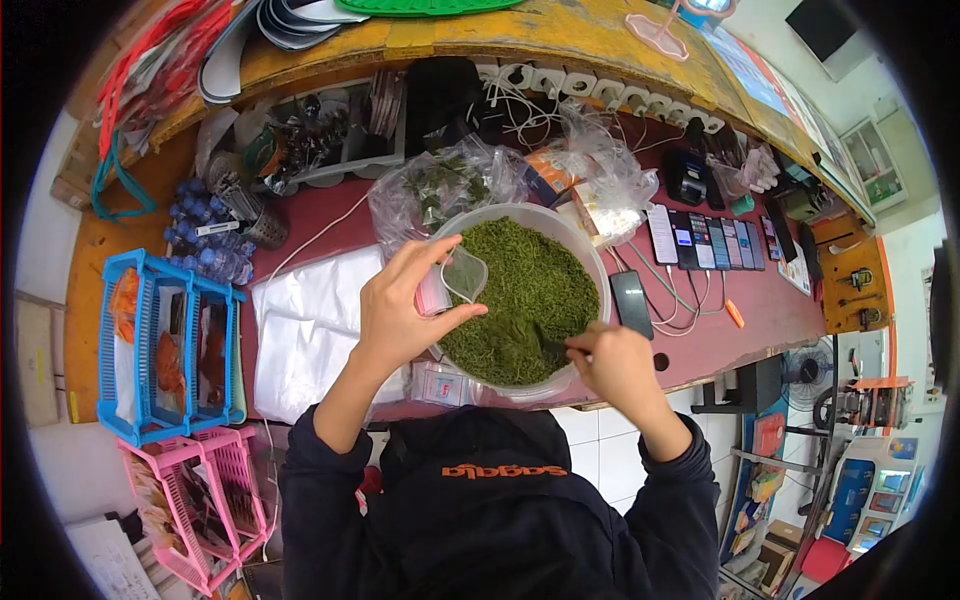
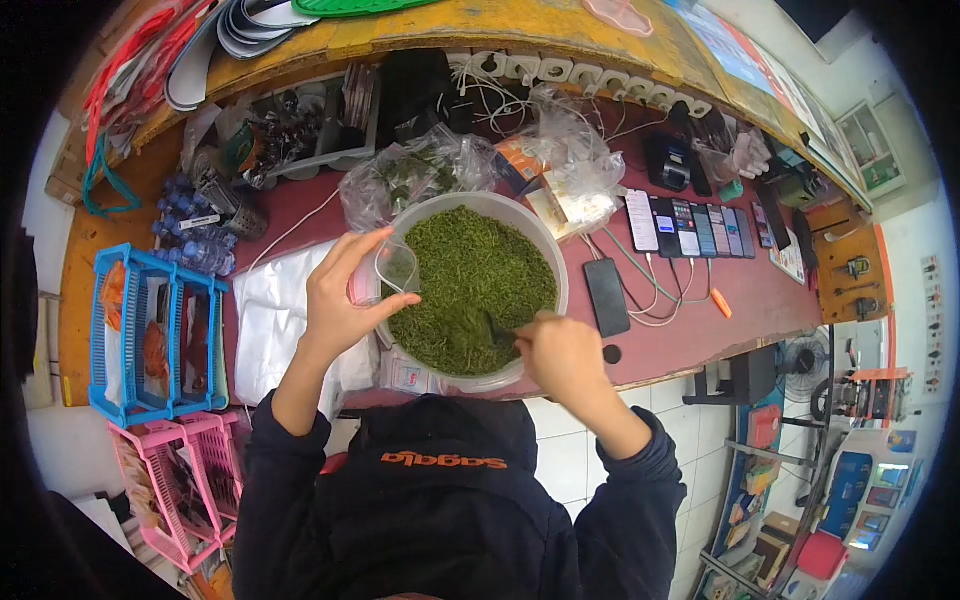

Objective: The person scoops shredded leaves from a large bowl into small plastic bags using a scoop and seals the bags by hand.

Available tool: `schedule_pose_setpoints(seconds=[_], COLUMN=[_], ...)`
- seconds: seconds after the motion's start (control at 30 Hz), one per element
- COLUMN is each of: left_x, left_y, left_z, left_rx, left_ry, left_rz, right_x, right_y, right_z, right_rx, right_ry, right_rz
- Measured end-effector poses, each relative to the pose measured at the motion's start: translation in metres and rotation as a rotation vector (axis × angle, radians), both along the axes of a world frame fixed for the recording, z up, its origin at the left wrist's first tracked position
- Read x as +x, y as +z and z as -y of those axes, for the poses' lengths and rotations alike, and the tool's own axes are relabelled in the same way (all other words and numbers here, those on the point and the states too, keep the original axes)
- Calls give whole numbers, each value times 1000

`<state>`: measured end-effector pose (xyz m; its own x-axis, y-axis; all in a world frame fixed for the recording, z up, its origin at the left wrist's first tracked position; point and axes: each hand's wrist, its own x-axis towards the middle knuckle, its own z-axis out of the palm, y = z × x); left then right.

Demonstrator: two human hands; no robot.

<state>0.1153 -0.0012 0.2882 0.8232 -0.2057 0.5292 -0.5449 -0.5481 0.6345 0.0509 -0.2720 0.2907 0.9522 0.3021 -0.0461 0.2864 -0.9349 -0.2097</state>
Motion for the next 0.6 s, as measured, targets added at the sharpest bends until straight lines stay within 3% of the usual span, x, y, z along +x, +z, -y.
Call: schedule_pose_setpoints(seconds=[0.03,0.17,0.27,0.4,0.47,0.6], left_x=[0,3,1,-4,-5,-3], left_y=[1,-2,-8,-17,-20,-20], left_z=[0,-3,1,14,24,42], left_rx=[1,16,-54,64,117,132], left_ry=[0,5,-29,-52,-69,-62], left_rz=[16,66,-42,-183,-214,-215], right_x=[4,10,12,12,11,8], right_y=[2,5,5,26,29,29], right_z=[6,18,22,17,11,-9], right_rx=[126,233,317,405,447,361], right_ry=[-73,-128,-153,-180,-153,-123], right_rz=[20,-50,-2,27,290,480])
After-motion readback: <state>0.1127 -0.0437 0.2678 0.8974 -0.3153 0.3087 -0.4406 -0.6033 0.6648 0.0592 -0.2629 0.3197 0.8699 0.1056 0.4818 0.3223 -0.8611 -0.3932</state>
